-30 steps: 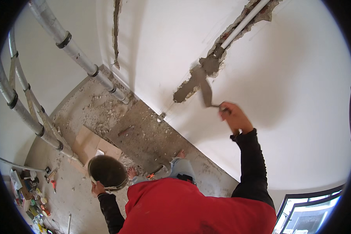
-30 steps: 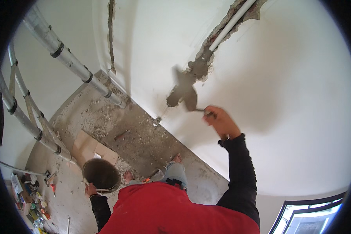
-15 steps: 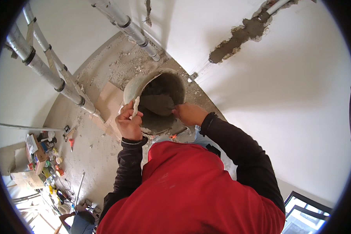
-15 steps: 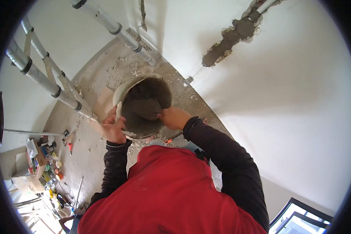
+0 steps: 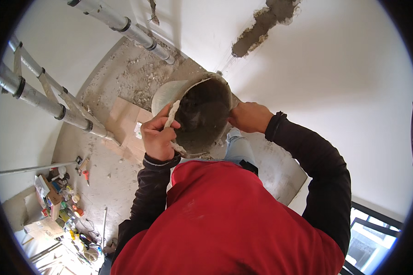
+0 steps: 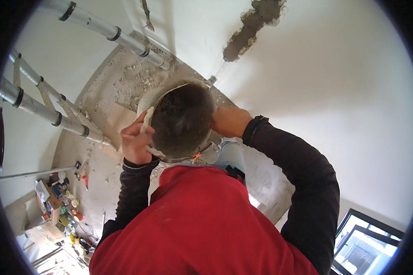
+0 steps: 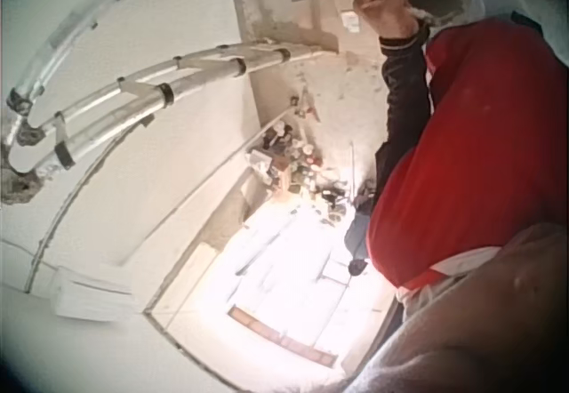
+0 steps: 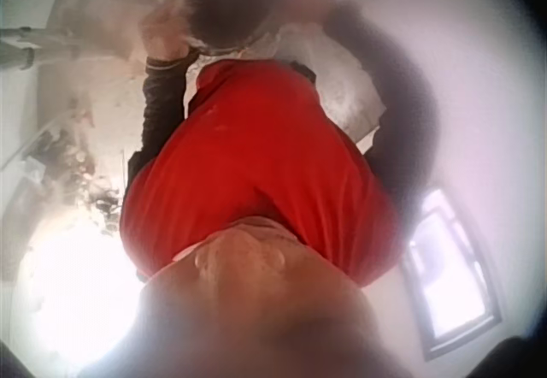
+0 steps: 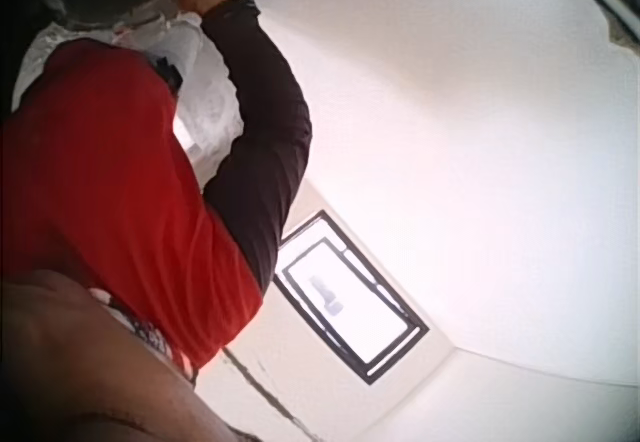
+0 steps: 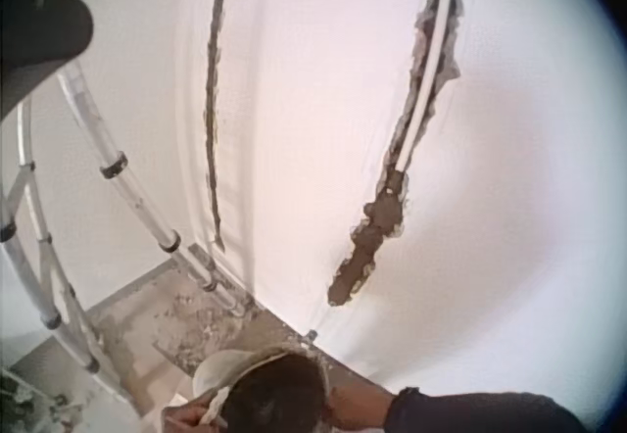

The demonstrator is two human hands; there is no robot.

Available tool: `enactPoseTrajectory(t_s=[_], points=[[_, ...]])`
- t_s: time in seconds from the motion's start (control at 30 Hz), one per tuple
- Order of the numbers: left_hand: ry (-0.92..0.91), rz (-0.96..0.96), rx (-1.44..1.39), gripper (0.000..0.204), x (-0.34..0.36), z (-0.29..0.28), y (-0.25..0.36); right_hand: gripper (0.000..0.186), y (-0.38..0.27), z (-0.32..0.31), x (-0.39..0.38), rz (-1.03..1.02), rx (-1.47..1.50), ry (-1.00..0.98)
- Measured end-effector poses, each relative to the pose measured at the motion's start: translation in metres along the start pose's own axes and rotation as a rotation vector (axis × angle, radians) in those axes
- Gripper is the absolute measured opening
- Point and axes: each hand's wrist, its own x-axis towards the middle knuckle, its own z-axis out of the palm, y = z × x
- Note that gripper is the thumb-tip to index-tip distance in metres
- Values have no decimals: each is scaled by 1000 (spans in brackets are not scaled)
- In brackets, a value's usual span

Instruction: The person applies mortar from a bucket into a horizontal gap in a wall using a trowel.

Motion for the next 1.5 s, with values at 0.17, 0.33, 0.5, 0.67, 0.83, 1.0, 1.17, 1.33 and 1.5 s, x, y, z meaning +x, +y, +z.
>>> enactPoseTrajectory(t_s=[0.17, 0.33, 0.5, 0.67, 0.83, 1.0, 1.17, 1.33, 1.5], points=[[-71, -30, -19, 29, -13, -12, 14, 29, -4, 51, 16, -135, 326, 11], [-63, 38, 24, 30, -18, -20, 35, 28, -41, 50, 11, -291, 603, 133], [91, 83, 7, 29, -19, -34, 37, 27, -65, 59, 16, -204, 696, 176], [195, 100, -8, 27, -18, -35, 27, 27, -64, 38, -15, 10, 285, 454], [183, 137, -61, 26, -16, -35, 21, 26, -48, 51, -18, -49, 24, 607], [166, 99, 54, 26, -17, -28, 16, 25, -62, 21, -16, -25, 443, 173], [185, 205, 130, 27, -16, -29, 13, 33, -55, -9, 3, -18, -5, -21], [204, 142, 91, 27, -17, -32, 15, 36, -43, -45, -15, 57, -125, -5], [170, 191, 67, 27, -20, -35, 18, 37, -44, -55, -17, 144, -98, 0]])
